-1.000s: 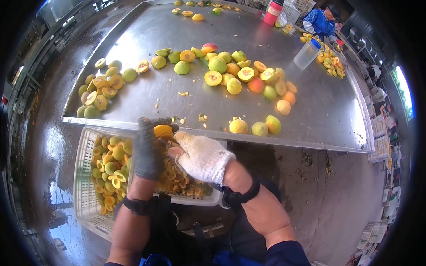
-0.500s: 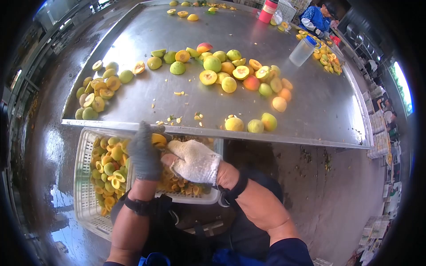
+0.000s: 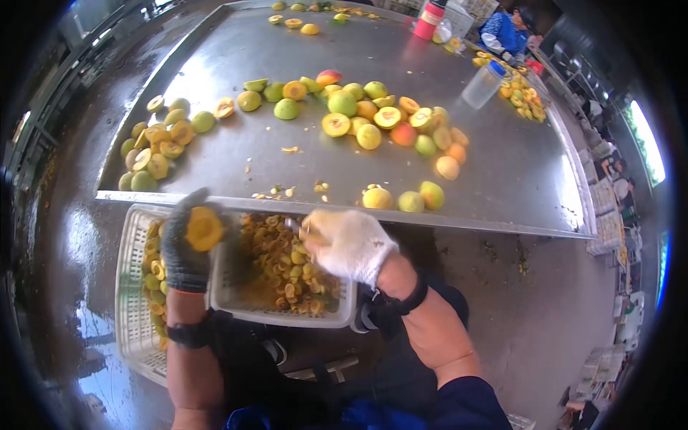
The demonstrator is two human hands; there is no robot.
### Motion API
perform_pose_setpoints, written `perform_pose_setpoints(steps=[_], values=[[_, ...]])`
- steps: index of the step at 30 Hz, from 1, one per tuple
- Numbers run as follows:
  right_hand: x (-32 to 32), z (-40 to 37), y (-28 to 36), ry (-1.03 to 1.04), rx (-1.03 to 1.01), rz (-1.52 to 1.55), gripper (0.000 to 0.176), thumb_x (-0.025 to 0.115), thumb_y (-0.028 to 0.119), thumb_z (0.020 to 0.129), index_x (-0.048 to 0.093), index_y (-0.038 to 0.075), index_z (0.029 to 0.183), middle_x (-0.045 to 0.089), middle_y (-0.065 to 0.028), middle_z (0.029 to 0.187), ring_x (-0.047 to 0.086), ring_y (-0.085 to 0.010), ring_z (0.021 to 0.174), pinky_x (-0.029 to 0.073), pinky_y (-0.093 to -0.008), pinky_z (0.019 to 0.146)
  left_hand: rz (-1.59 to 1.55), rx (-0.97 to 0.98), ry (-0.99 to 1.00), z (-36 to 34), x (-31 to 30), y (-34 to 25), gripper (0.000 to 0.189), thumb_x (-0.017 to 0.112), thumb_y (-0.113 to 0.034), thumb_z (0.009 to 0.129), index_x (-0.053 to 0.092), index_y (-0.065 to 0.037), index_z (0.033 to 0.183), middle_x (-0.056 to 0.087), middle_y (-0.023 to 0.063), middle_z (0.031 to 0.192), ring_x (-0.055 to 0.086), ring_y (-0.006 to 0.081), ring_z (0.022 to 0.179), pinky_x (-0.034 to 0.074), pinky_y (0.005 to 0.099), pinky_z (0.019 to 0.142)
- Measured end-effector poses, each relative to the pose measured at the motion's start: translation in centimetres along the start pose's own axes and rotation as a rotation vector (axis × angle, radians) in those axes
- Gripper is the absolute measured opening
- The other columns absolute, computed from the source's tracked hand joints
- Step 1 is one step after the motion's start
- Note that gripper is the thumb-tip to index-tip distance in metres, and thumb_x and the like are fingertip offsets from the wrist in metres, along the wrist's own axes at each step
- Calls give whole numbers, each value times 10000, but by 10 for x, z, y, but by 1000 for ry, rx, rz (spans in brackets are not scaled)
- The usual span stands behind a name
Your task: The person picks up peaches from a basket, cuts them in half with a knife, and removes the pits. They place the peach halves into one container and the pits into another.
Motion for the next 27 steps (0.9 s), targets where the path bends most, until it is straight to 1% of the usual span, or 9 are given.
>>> perform_pose_setpoints(steps=[2, 4, 6, 10, 15, 19, 23, 26, 27], values=[[-57, 3, -34, -418, 254, -29, 237, 678, 261, 874, 665, 110, 1055, 710, -223, 913, 691, -432, 923, 552, -516, 806, 386, 128, -202, 3, -37, -38, 306, 601, -179, 988, 733, 39, 1159, 740, 122, 1082, 687, 192, 937, 561, 324, 883], [-89, 4, -91, -349, 589, -155, 395, 711, 353, 856, 668, 112, 1166, 727, -232, 1009, 699, -414, 986, 559, -501, 851, 895, 251, -230, -1, -58, -70, 306, 636, -130, 969, 718, 30, 1215, 739, 125, 1079, 677, 207, 1004, 531, 336, 951], [-84, 9, -124, -174, 624, -281, 482, 737, 428, 856, 684, 88, 1194, 733, -221, 1074, 697, -392, 1026, 554, -466, 889, 916, 439, -520, -8, -71, -87, 316, 645, -121, 970, 706, 32, 1240, 738, 130, 1089, 670, 212, 1042, 518, 346, 977], [-50, 18, -122, 389, 805, -427, 660, 760, 553, 786, 705, 122, 1283, 727, -170, 1227, 695, -350, 1122, 559, -446, 953, 816, 374, -381, 2, -73, -72, 341, 660, -128, 975, 691, 26, 1277, 736, 127, 1135, 669, 202, 1056, 510, 330, 989], [-36, 28, -135, 422, 782, -476, 556, 776, 505, 780, 754, 119, 1180, 732, -148, 1223, 701, -354, 1082, 562, -443, 929, 633, 149, -232, 9, -35, -37, 322, 677, -152, 976, 709, 14, 1250, 734, 103, 1150, 668, 165, 1028, 527, 309, 930], [-54, 23, -121, 99, 671, 206, 543, 764, 379, 783, 699, 31, 1194, 742, -143, 1091, 707, -274, 973, 555, -424, 841, 580, 223, -47, 8, 6, -20, 315, 663, -168, 991, 702, -10, 1260, 732, 91, 1146, 697, 183, 994, 558, 317, 883], [-48, 25, -25, 94, 168, 926, 577, 747, 270, 769, 624, 8, 1268, 673, -75, 1141, 643, -187, 1054, 514, -341, 945, -197, -397, 143, -12, 68, 45, 639, 566, -491, 1036, 521, -4, 1446, 631, 165, 1374, 660, 271, 1169, 569, 413, 953], [-25, 32, 19, 129, 37, 976, 536, 735, 147, 780, 607, 11, 1282, 661, -105, 1176, 637, -199, 1095, 498, -342, 1001, 296, -30, 337, -9, 80, 71, 574, 449, -449, 1094, 450, -23, 1479, 596, 154, 1401, 609, 261, 1240, 500, 438, 1074], [-21, 32, 20, 13, -22, 726, 497, 727, 128, 803, 609, 20, 1273, 662, -134, 1156, 649, -215, 1076, 509, -360, 978, 403, 72, 350, -8, 85, 72, 535, 416, -418, 1113, 439, -27, 1478, 594, 150, 1394, 598, 255, 1256, 477, 441, 1111]])
Point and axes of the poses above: each hand's wrist, its own z-axis towards the middle knuckle, its own x-axis out of the palm, y = z × x, the point moved 8 cm from there along z, towards the middle knuckle
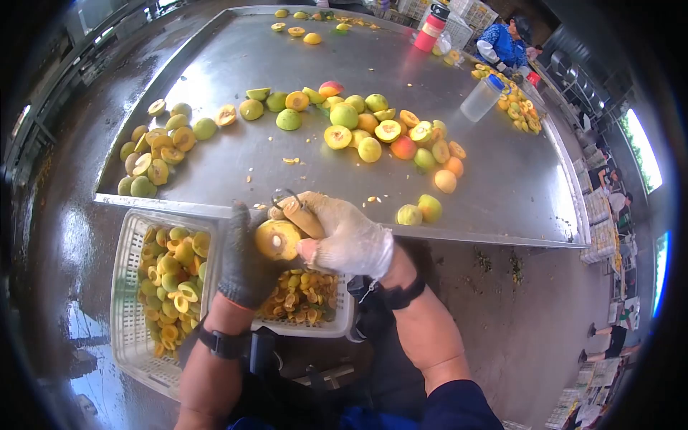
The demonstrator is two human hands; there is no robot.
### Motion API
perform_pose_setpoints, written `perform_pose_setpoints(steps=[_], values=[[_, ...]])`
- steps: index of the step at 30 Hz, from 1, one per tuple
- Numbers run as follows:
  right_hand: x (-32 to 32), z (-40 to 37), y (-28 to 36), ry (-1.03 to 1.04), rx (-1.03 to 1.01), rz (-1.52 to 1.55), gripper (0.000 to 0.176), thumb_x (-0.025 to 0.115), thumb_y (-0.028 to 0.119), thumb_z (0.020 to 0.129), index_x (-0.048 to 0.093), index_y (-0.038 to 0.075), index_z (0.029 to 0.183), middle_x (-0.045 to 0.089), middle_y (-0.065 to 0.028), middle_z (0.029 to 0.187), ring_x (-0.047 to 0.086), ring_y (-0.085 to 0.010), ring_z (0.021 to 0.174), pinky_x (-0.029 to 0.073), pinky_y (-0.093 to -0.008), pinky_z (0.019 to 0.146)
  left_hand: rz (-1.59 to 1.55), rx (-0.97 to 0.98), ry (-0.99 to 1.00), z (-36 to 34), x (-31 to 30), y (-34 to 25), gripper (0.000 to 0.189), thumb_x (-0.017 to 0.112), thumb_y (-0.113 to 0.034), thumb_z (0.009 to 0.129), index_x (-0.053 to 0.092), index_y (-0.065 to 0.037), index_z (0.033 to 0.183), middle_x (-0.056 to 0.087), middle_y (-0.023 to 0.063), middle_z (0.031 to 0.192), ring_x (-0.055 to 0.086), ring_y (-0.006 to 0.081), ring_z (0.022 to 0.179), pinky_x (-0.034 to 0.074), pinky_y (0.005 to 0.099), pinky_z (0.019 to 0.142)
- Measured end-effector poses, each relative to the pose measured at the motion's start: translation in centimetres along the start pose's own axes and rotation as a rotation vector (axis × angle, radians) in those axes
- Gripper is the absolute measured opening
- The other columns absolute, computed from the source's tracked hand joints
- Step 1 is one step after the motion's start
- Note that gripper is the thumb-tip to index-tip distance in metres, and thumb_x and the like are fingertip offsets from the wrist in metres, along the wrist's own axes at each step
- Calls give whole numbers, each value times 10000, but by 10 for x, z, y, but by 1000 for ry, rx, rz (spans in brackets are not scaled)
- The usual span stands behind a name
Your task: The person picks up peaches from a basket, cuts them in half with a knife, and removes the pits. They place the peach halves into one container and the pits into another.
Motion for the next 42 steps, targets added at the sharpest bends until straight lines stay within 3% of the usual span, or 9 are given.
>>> perform_pose_setpoints(steps=[2, 6, 9, 10, 14, 28, 35, 40, 42], values=[[2, 0, 10, -217, -244, -462, 360, 689, 113, 896, 612, 34, 1238, 668, -177, 1049, 687, -252, 938, 552, -392, 847, 43, -2, -22, -4, 2, -4, 454, 499, -313, 1092, 474, -19, 1436, 608, 135, 1359, 598, 243, 1251, 479, 431, 1109], [-10, -11, 4, -396, -62, -46, 255, 661, 158, 995, 612, 45, 1219, 677, -101, 876, 669, -229, 728, 550, -367, 687, 314, 123, -105, -3, 1, -37, 426, 554, -264, 1076, 509, -17, 1420, 628, 134, 1311, 608, 237, 1212, 475, 422, 1103], [-8, -19, 0, -298, 226, -47, 247, 658, 185, 1003, 609, 63, 1212, 689, -143, 885, 695, -288, 756, 553, -397, 688, 48, 80, -210, 5, -5, -40, 495, 506, -382, 1090, 522, -23, 1429, 653, 145, 1252, 630, 256, 1151, 481, 419, 1077], [-6, -17, 12, -321, -103, -396, 263, 651, 224, 1004, 593, 74, 1212, 701, -191, 919, 711, -381, 817, 556, -441, 698, -122, 27, -257, 7, -6, -38, 530, 486, -427, 1091, 523, -25, 1433, 661, 148, 1233, 636, 267, 1133, 485, 421, 1066], [16, -19, 10, -271, -139, -550, 308, 672, 267, 986, 573, 92, 1220, 709, -203, 914, 702, -425, 859, 556, -482, 695, -626, -78, -273, 16, -4, -28, 670, 408, -590, 1074, 553, -26, 1407, 681, 151, 1181, 653, 307, 1082, 500, 432, 1030], [36, -9, 16, -385, -85, -742, 173, 635, 244, 982, 561, 99, 1040, 663, -167, 765, 663, -422, 683, 510, -517, 577, -471, -10, -399, 13, -4, -21, 628, 480, -602, 1047, 609, -31, 1273, 700, 157, 1118, 688, 312, 1046, 568, 451, 943], [53, -5, 16, -354, -15, -881, 195, 608, 274, 984, 558, 87, 1002, 641, -165, 674, 651, -403, 586, 501, -531, 526, -694, -175, -461, 6, -14, -8, 580, 532, -589, 1033, 664, -41, 1170, 717, 129, 1049, 707, 270, 958, 591, 400, 884], [50, -7, 21, -193, 59, -942, 206, 597, 272, 962, 609, 72, 1006, 670, -166, 695, 672, -407, 628, 533, -527, 572, 368, 281, -200, 6, -17, -66, 488, 558, -453, 1054, 659, 10, 1174, 732, 126, 1006, 718, 241, 933, 598, 378, 848], [48, -5, 9, 30, 173, -864, 285, 552, 333, 999, 656, 69, 1021, 708, -199, 844, 698, -416, 801, 548, -536, 729, 648, 290, -2, 10, -8, -74, 398, 576, -338, 1061, 655, 33, 1178, 739, 130, 1005, 722, 234, 928, 598, 372, 838]])
Point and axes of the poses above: each hand's wrist, its own z-axis towards the middle knuckle, its own x-axis out of the palm, y = z × x, the point moved 8 cm from there along z, towards the middle knuckle
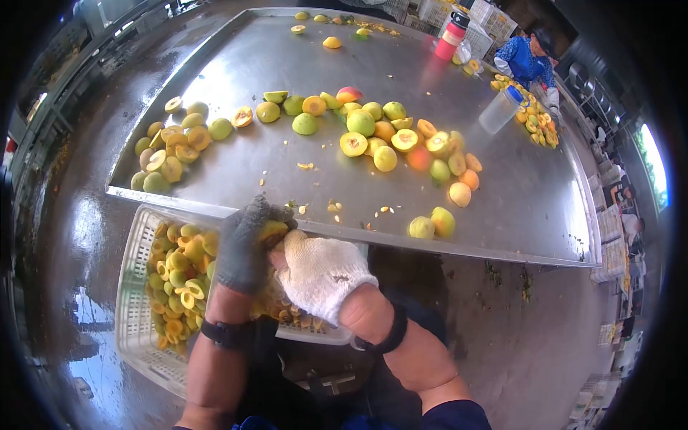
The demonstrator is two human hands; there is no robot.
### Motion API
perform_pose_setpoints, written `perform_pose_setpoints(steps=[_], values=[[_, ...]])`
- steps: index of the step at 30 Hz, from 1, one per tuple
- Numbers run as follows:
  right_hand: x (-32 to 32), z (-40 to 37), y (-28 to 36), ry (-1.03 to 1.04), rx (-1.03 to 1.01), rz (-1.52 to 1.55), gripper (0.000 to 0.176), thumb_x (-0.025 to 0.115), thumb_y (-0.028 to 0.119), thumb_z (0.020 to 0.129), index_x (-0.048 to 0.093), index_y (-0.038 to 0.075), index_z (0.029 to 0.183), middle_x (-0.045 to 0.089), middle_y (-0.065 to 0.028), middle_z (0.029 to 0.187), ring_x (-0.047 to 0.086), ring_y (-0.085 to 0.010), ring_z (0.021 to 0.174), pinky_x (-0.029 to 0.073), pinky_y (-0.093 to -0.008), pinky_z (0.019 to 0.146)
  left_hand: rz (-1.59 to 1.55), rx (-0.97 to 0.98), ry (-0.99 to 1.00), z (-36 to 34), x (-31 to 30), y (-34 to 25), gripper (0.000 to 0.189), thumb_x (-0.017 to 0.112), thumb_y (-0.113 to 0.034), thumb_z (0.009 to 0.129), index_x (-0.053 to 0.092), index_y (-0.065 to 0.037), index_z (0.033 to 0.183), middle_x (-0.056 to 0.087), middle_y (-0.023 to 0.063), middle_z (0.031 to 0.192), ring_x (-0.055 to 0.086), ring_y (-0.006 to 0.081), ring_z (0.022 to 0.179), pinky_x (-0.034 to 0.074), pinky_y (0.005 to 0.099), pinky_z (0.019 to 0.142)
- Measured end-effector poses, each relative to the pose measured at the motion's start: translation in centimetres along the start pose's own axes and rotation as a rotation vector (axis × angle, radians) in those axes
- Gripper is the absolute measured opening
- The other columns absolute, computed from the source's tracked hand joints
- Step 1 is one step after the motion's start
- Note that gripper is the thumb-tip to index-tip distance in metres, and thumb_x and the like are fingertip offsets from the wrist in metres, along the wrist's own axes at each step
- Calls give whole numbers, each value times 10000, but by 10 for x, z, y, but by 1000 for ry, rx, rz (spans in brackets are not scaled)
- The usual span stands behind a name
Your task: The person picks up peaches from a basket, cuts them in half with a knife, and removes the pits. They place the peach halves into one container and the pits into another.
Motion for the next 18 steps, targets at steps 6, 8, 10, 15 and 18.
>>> perform_pose_setpoints(steps=[6, 8, 10, 15, 18], values=[[12, 10, -33, 259, 37, 619, 459, 470, 396, 1052, 689, -8, 1043, 712, -257, 982, 669, -444, 988, 504, -487, 863, -315, -33, -167, 0, 4, 5, 182, 606, -114, 1037, 707, 36, 1034, 756, 120, 971, 727, 197, 876, 592, 344, 790], [6, 10, -32, 276, 31, 502, 463, 478, 398, 1051, 704, -5, 1027, 712, -250, 955, 679, -419, 973, 509, -471, 857, -23, 93, -144, -1, 3, -4, 202, 599, -113, 1034, 715, 34, 959, 758, 116, 930, 725, 182, 855, 589, 336, 771], [7, 9, -31, 290, -14, 390, 472, 483, 406, 1052, 717, -2, 1008, 713, -234, 918, 690, -382, 925, 517, -454, 832, 67, 87, -105, -2, 5, -5, 217, 601, -125, 1030, 705, 34, 925, 757, 118, 906, 725, 183, 831, 585, 332, 754], [15, -1, -43, 401, 84, 692, 492, 489, 431, 1055, 743, 16, 980, 717, -171, 823, 696, -262, 719, 535, -417, 718, -185, -115, -157, -2, 10, 4, 333, 582, -251, 1042, 672, 29, 885, 746, 115, 853, 725, 201, 775, 575, 327, 713], [37, 0, -31, 284, 13, 739, 468, 505, 414, 1053, 715, 9, 947, 697, -159, 746, 679, -257, 636, 528, -420, 651, -80, -169, -269, -11, 8, 21, 415, 530, -329, 1068, 665, 26, 901, 738, 124, 850, 722, 218, 768, 577, 329, 707]])
Point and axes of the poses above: each hand's wrist, its own z-axis towards the middle knuckle, its own x-axis out of the palm, y = z × x, the point moved 8 cm from there along z, towards the middle knuckle
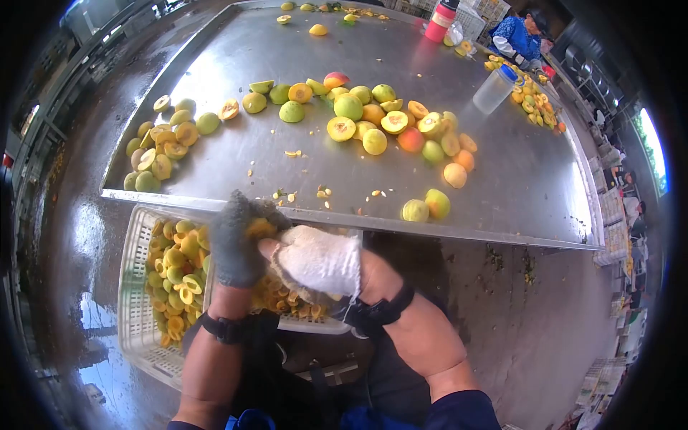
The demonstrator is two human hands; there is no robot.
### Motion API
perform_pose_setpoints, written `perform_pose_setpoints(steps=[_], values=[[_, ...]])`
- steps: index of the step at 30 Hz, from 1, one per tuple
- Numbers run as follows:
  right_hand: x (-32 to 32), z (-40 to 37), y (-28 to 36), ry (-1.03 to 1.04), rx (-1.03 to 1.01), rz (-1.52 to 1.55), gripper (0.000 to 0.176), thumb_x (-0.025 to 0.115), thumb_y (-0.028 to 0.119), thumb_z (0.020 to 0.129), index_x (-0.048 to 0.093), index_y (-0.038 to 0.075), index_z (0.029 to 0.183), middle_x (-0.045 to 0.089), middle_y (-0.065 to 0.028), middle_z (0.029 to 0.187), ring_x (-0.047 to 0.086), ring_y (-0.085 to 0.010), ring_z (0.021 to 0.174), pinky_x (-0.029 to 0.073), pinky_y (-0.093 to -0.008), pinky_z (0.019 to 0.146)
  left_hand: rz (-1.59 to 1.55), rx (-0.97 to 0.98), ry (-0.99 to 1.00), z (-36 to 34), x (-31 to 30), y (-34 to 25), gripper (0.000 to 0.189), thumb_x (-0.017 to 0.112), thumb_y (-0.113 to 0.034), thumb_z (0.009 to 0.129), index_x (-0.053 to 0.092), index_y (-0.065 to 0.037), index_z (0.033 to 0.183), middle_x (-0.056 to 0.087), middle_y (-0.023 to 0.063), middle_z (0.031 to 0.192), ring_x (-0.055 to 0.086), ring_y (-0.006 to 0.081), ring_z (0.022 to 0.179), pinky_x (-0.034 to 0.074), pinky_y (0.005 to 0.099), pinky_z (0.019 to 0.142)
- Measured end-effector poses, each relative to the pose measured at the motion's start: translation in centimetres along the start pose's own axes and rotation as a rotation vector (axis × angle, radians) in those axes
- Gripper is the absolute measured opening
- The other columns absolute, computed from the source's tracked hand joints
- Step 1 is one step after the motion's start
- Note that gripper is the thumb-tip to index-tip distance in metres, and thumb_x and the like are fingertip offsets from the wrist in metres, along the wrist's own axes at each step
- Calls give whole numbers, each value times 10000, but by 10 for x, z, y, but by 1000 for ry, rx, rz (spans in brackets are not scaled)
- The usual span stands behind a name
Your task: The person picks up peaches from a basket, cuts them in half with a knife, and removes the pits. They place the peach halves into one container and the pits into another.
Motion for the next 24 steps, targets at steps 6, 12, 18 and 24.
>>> perform_pose_setpoints(steps=[6, 12, 18, 24], values=[[-5, 7, 12, 58, -55, 110, 487, 485, 413, 1059, 702, 4, 910, 653, -128, 693, 634, -213, 629, 510, -377, 634, -459, -259, 76, -3, 14, 26, 490, 478, -413, 1088, 657, 39, 1027, 726, 169, 933, 719, 293, 816, 592, 370, 769], [-31, -12, 9, 171, 116, 470, 401, 579, 387, 1039, 694, 6, 987, 661, -50, 743, 618, -122, 656, 489, -311, 602, -735, -283, 38, -1, 20, -2, 391, 507, -328, 1090, 639, 29, 1181, 719, 149, 1044, 715, 314, 940, 576, 399, 887], [-33, -7, 17, -292, -178, -404, 349, 617, 388, 982, 671, 43, 973, 707, -196, 842, 695, -382, 784, 542, -494, 732, -148, -206, -29, 2, -1, -1, 135, 583, -43, 969, 668, -2, 1067, 726, 117, 909, 717, 247, 837, 555, 363, 724], [-22, -2, 16, -172, -101, -518, 364, 526, 375, 1002, 689, 72, 883, 698, -232, 857, 686, -439, 885, 532, -537, 794, 212, 131, -40, -3, 2, -1, 78, 683, 11, 833, 651, -25, 894, 715, 96, 842, 704, 245, 757, 539, 344, 645]])
Point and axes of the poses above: each hand's wrist, its own z-axis towards the middle knuckle, its own x-axis out of the palm, y = z × x, the point moved 8 cm from there along z, towards the middle knuckle
